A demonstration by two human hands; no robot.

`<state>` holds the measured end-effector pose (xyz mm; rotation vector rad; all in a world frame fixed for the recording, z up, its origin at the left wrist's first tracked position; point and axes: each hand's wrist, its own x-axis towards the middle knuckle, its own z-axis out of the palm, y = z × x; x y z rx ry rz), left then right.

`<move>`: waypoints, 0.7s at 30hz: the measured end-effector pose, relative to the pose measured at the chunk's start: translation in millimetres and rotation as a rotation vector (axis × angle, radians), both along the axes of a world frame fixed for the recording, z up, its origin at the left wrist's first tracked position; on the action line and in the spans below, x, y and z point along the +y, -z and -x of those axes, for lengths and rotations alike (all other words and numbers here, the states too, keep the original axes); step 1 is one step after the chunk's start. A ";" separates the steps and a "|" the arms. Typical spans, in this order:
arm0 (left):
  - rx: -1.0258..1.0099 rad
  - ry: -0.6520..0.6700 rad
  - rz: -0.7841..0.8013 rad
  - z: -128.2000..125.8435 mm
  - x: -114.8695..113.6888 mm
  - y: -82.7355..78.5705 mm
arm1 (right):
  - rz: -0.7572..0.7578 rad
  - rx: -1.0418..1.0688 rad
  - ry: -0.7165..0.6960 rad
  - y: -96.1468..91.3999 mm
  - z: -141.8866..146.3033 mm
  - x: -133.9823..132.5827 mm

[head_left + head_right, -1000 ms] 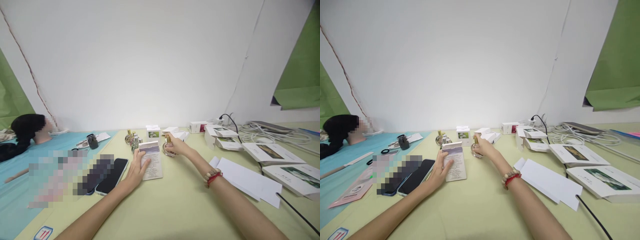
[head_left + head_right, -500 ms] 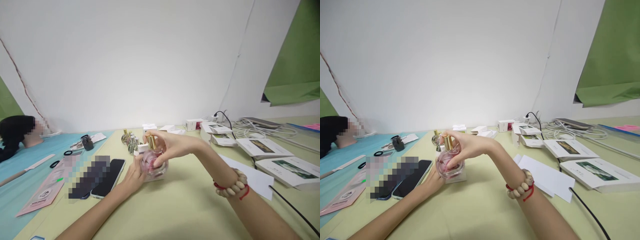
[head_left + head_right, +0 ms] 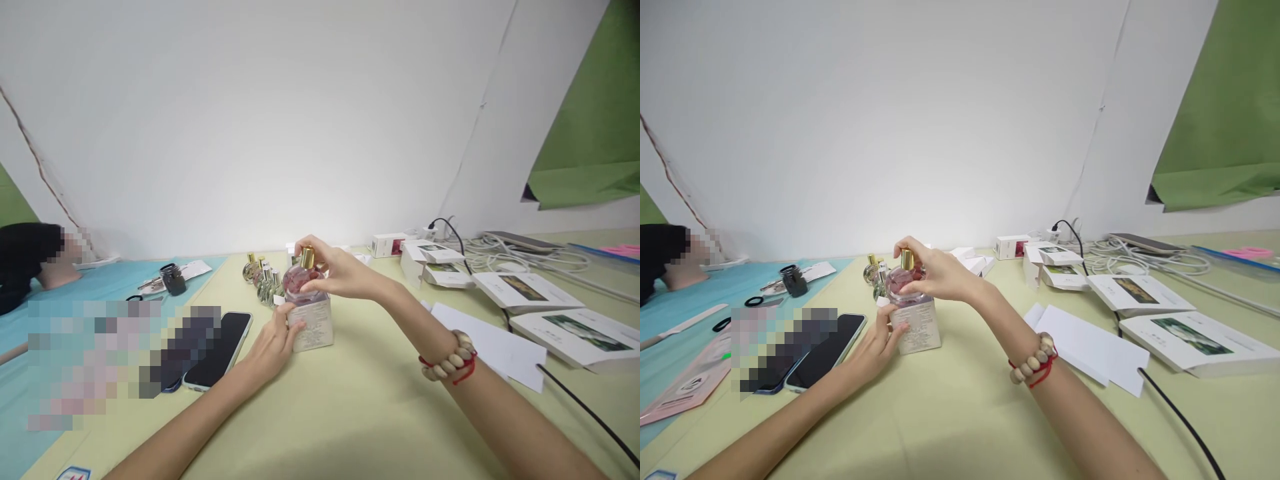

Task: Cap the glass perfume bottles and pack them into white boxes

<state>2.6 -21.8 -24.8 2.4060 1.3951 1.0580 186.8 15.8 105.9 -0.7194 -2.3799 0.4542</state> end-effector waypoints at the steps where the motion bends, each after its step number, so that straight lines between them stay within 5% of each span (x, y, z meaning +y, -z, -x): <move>1: -0.008 0.002 0.007 -0.2 0.9 1.5 | 0.009 -0.016 -0.010 0.5 -0.6 0.6; 8: -0.176 0.105 -0.169 -0.3 12.7 13.9 | 0.049 -0.153 -0.048 7.7 -1.5 8.2; 21: -0.156 0.105 -0.114 -1.5 13.8 14.0 | 0.027 -0.213 0.003 6.9 4.7 4.6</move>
